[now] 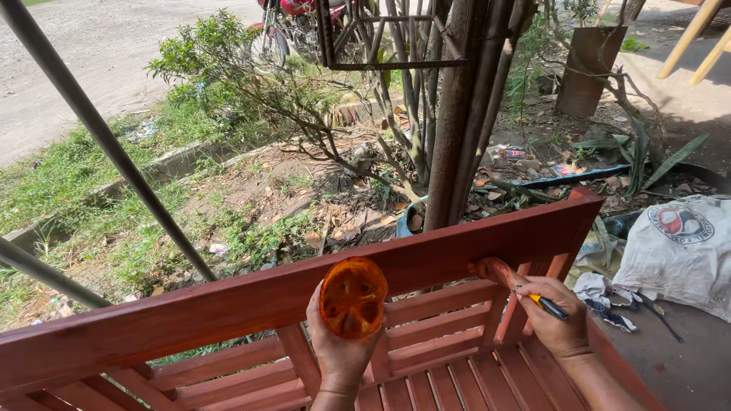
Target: The person applies reddish-brown wood stain to a wooden chair using a cloth. They hold a plastic cup of stain in the left hand and wipe the seat slats and backrest with the cloth in the right hand, repeatedly dipping the cloth into the cup to reload stain.
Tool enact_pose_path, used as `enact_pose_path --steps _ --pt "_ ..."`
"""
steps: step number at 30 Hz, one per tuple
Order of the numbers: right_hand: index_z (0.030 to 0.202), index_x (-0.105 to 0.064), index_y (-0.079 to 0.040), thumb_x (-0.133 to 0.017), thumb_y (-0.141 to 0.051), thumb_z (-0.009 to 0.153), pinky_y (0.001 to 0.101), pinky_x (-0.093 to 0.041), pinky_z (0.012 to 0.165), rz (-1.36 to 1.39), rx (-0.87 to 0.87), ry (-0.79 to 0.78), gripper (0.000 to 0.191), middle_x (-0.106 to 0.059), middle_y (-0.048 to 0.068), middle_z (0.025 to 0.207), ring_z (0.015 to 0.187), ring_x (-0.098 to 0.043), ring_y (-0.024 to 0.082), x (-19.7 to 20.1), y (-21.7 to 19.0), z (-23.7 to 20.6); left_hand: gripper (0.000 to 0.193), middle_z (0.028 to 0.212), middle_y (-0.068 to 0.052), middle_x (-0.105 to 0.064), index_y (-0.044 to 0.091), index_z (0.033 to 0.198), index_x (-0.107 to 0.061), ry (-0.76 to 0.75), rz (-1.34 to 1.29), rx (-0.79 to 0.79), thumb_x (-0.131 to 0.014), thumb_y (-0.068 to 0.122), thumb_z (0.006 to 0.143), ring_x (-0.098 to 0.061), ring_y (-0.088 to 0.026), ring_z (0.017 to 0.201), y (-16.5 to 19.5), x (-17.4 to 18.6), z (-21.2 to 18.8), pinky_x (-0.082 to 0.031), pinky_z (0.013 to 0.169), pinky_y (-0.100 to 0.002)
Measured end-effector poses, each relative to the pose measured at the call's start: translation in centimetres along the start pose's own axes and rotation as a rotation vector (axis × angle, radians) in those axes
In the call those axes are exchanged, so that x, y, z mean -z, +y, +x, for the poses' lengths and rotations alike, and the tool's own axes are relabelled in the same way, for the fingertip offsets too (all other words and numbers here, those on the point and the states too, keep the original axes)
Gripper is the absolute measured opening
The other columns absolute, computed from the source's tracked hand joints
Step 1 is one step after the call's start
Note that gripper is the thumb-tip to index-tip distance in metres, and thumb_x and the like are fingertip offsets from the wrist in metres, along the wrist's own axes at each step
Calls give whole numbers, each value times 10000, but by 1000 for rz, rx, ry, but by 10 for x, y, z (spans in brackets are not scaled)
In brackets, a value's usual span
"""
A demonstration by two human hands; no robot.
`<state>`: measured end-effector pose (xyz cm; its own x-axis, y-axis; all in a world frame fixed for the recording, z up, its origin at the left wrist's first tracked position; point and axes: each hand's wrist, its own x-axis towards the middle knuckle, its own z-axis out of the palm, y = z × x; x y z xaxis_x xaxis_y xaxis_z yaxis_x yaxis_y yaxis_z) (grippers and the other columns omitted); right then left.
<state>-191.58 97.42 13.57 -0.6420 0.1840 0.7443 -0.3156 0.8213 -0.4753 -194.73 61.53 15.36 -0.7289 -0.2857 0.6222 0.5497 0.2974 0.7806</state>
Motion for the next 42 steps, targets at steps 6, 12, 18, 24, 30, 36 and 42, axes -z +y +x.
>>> enact_pose_path --steps 6,12,18,24,30,36,42 --pt "950 -709 -87 -780 -22 794 327 -569 838 -41 -2 13 183 -730 78 1010 944 -719 235 33 63 8 1021 1379 -121 -522 35 1431 -422 -3 8 36 -964 160 575 -579 -259 1272 3 -24 -7 -489 1089 -372" --pt "951 -734 -73 -808 -80 886 307 -560 836 -148 -250 117 99 -744 65 958 867 -719 170 60 123 15 1026 1394 -116 -494 49 1445 -383 -62 -65 162 -947 151 595 -568 -250 1291 12 -48 -9 -514 1081 -366" --pt "942 -742 -79 -815 -103 953 269 -552 858 -82 -361 205 78 -762 33 938 867 -712 114 73 153 15 1049 1397 -147 -471 47 1437 -386 -127 42 79 -972 160 574 -551 -283 1298 27 -75 -10 -488 1104 -390" --pt "957 -740 -68 -826 -78 953 255 -553 872 -83 -327 270 87 -758 35 963 899 -708 98 69 157 5 1064 1411 -167 -447 32 1445 -367 -164 42 42 -978 188 588 -536 -300 1312 32 -90 -12 -472 1112 -397" --pt "994 -718 -11 -808 1 995 256 -549 911 -36 -274 398 91 -748 76 1016 970 -702 115 79 149 -2 1039 1421 -162 -456 38 1454 -375 -143 14 6 -964 205 613 -541 -300 1321 33 -93 -13 -479 1119 -394" --pt "1008 -671 -10 -800 -2 1016 266 -576 903 286 -283 504 129 -721 99 1067 988 -691 129 58 144 -2 1048 1412 -160 -446 47 1458 -370 -152 21 22 -967 209 613 -525 -305 1325 39 -109 -18 -466 1125 -407" --pt "1041 -652 -32 -790 -51 990 291 -563 966 273 -309 471 148 -713 81 1097 1031 -683 131 38 149 -28 1065 1418 -162 -424 53 1461 -340 -185 52 17 -970 206 616 -503 -308 1338 39 -114 -18 -462 1127 -417"
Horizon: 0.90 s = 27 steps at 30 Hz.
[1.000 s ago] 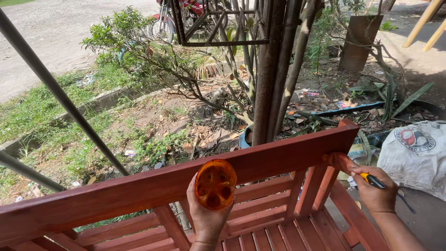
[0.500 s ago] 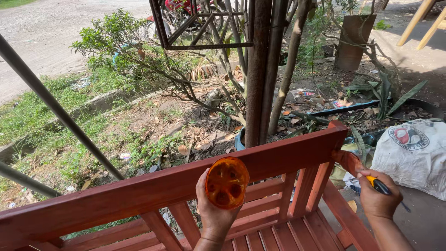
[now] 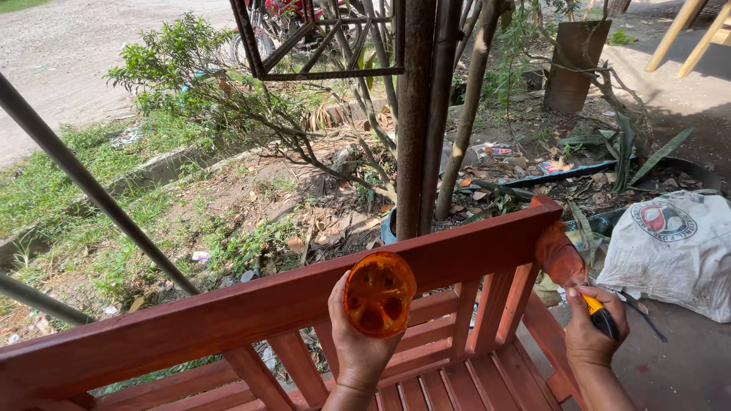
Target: The person applies reddish-brown wood stain to a wooden chair using a cloth. They hold a plastic cup of stain in the left hand and wipe the seat slats and backrest with the cloth in the right hand, repeatedly dipping the cloth into the cup to reload stain.
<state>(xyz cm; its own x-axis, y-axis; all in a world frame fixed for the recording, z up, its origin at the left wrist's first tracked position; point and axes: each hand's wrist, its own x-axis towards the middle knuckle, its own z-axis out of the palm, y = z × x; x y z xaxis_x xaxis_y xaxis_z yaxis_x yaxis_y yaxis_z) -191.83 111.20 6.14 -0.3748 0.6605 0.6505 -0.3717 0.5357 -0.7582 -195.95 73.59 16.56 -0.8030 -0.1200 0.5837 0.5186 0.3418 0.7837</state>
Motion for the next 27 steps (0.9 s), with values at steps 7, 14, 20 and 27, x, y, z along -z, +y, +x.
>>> enact_pose_path --steps 7,14,20,27 --pt "1011 -671 -59 -804 -101 955 286 -527 912 -207 -128 -48 151 -732 74 1029 992 -676 144 12 15 -19 1030 1435 -146 -431 63 1473 -336 -22 -123 20 -946 209 656 -535 -285 1345 3 -9 -2 -499 1127 -394" --pt "983 -742 -67 -824 -75 881 315 -540 867 -438 -164 -129 131 -767 84 1002 925 -698 160 17 -10 -23 1065 1422 -148 -424 70 1468 -335 -33 -89 30 -965 200 618 -519 -294 1339 13 -7 -3 -466 1136 -404" --pt "930 -721 -35 -789 -38 934 270 -531 926 -217 10 -70 68 -749 53 986 992 -693 131 -8 -39 15 1083 1425 -151 -414 66 1464 -335 -25 -54 12 -976 208 602 -502 -297 1341 11 -2 -3 -456 1137 -407" --pt "945 -692 -19 -799 -29 974 250 -534 865 -114 15 -8 111 -727 44 957 911 -671 110 -20 -62 50 1108 1426 -148 -422 68 1459 -344 -19 -61 23 -993 198 571 -505 -305 1336 13 -3 -7 -450 1137 -414"
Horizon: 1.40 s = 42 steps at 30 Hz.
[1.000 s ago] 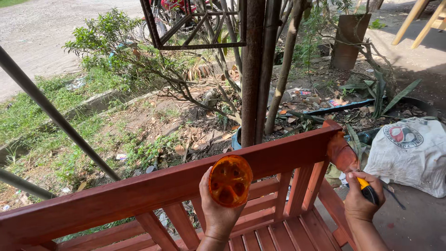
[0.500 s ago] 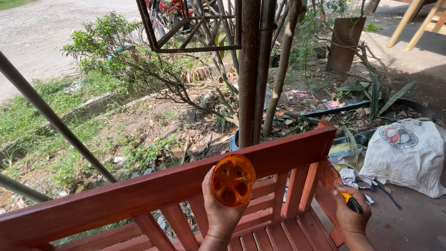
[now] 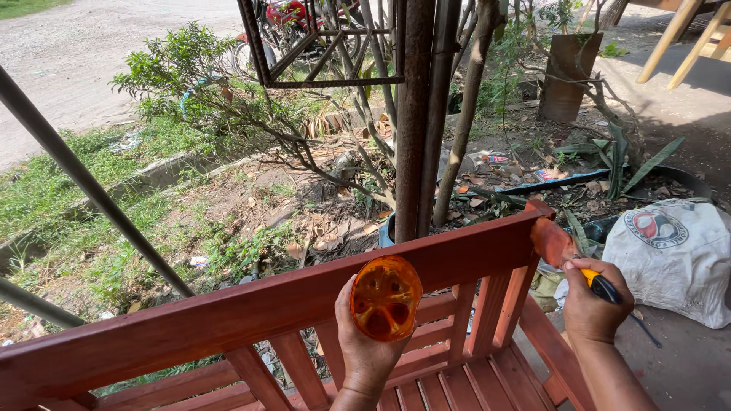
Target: The person applies reddish-brown wood stain to a wooden chair using a cloth. They hold a plastic cup of stain in the left hand and wipe the seat slats and backrest with the cloth in the right hand, repeatedly dipping the cloth into the cup to reload stain.
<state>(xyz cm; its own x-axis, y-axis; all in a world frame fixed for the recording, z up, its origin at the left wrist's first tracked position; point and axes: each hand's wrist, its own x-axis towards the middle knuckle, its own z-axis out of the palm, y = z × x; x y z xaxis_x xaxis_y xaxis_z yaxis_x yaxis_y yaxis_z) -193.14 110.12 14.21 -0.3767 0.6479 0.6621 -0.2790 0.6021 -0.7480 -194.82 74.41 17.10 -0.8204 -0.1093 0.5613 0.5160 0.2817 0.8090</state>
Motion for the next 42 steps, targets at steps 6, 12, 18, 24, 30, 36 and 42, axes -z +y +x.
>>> enact_pose_path --steps 6,12,18,24,30,36,42 --pt "964 -672 -36 -815 -60 973 251 -532 842 25 -40 32 145 -711 33 961 912 -654 106 0 16 -33 1088 1429 -145 -438 75 1460 -349 -28 -37 13 -995 230 598 -519 -295 1339 6 -5 2 -473 1134 -405" --pt "964 -670 -62 -817 -76 945 278 -516 906 -120 -23 -29 149 -714 46 971 946 -661 142 4 49 -69 1073 1430 -151 -453 55 1473 -346 -35 -62 -41 -982 247 630 -533 -298 1333 5 -13 1 -469 1140 -409" --pt "1014 -666 -89 -816 -84 925 273 -521 907 -101 -68 -53 174 -715 37 964 961 -669 141 5 62 -74 1065 1431 -161 -455 51 1476 -350 -14 -46 -75 -978 241 638 -518 -313 1344 6 -21 1 -457 1152 -416" --pt "1006 -661 -100 -801 -70 918 268 -531 909 -75 -92 -89 168 -723 28 1025 983 -687 131 9 61 -77 1073 1431 -167 -460 60 1472 -356 -8 -42 -103 -988 267 631 -508 -328 1350 3 -26 0 -450 1151 -429" --pt "986 -685 -100 -800 -67 906 277 -534 897 -164 -94 -116 144 -744 43 1023 976 -697 126 17 53 -74 1085 1439 -162 -439 64 1476 -349 -34 -59 -28 -985 294 627 -505 -318 1353 2 -28 -7 -450 1152 -434" --pt "955 -718 -82 -812 -77 909 272 -542 783 -233 -162 -146 104 -742 32 939 857 -683 115 19 32 -46 1073 1428 -154 -436 79 1474 -348 -58 -25 -44 -985 310 641 -486 -309 1360 -1 -29 -4 -457 1153 -425" --pt "951 -697 -16 -775 3 941 263 -546 750 88 -208 -138 80 -708 74 882 820 -673 125 5 6 9 1104 1426 -155 -433 79 1470 -346 -56 -38 -11 -995 310 607 -495 -309 1345 4 -31 -2 -449 1146 -428"
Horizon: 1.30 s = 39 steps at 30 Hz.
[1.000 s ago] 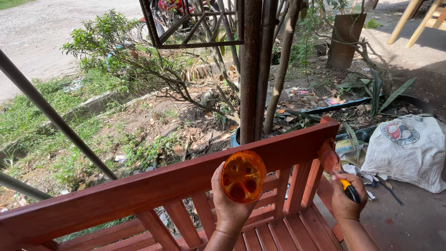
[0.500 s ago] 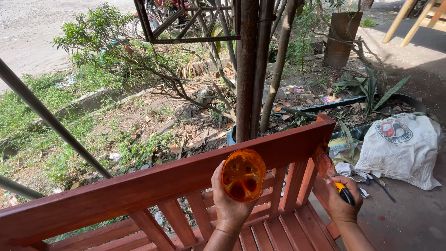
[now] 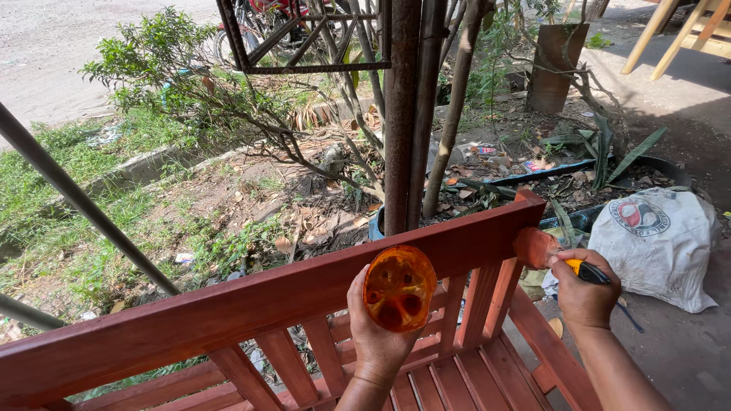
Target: The person applies reddish-brown wood stain to a wooden chair using a cloth. They hold a plastic cup of stain in the left hand and wipe the seat slats and backrest with the cloth in the right hand, repeatedly dipping the cloth into the cup to reload stain.
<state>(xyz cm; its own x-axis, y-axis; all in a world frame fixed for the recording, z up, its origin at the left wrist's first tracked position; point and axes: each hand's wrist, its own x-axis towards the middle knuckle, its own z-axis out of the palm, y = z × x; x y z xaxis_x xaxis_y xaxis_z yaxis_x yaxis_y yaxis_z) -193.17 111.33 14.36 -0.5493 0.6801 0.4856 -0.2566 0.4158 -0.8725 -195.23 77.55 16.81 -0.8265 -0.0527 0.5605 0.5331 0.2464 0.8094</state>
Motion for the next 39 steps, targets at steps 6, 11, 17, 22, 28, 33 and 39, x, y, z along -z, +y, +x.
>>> enact_pose_path --steps 6,11,17,22,28,33,39 --pt "992 -630 9 -724 88 974 339 -644 919 379 89 51 125 -713 124 1031 980 -734 201 6 -12 6 1098 1436 -156 -437 69 1478 -346 -3 -9 -28 -994 308 624 -495 -315 1362 -1 1 0 -442 1167 -430" --pt "1059 -614 -8 -736 78 967 386 -652 921 413 -53 168 175 -698 142 1106 989 -725 232 -1 17 -17 1106 1439 -162 -438 67 1469 -349 8 -12 -17 -999 318 610 -499 -317 1354 -4 -2 0 -448 1156 -428" --pt "1089 -637 -33 -765 49 975 311 -596 925 249 141 113 190 -699 96 1069 1031 -684 170 -5 55 -35 1081 1431 -153 -445 68 1472 -348 6 -30 -22 -993 308 638 -516 -309 1349 0 -5 0 -457 1156 -430" --pt "1067 -658 -30 -788 27 959 274 -557 901 67 26 144 178 -692 65 1076 1013 -656 127 -4 71 -60 1084 1446 -140 -411 74 1485 -312 -35 -143 71 -978 291 659 -513 -286 1365 -1 -3 0 -479 1161 -414" --pt "991 -684 -64 -779 27 878 268 -573 830 81 -128 72 173 -714 44 1040 961 -686 120 12 68 -63 1087 1430 -144 -416 74 1465 -337 -18 -75 66 -993 272 621 -509 -293 1345 -6 -5 -4 -471 1139 -421" --pt "951 -713 -26 -800 17 890 305 -546 737 -237 -52 -9 115 -725 107 884 834 -676 179 19 41 -46 1048 1444 -149 -431 61 1468 -354 19 -66 -2 -981 262 653 -508 -300 1360 -10 -10 0 -455 1152 -421" --pt "923 -664 -33 -728 61 859 295 -612 652 172 -290 106 131 -717 105 905 773 -720 179 -6 24 13 1037 1423 -142 -432 60 1468 -340 10 -119 39 -956 256 657 -523 -288 1340 -8 -14 8 -462 1147 -406"
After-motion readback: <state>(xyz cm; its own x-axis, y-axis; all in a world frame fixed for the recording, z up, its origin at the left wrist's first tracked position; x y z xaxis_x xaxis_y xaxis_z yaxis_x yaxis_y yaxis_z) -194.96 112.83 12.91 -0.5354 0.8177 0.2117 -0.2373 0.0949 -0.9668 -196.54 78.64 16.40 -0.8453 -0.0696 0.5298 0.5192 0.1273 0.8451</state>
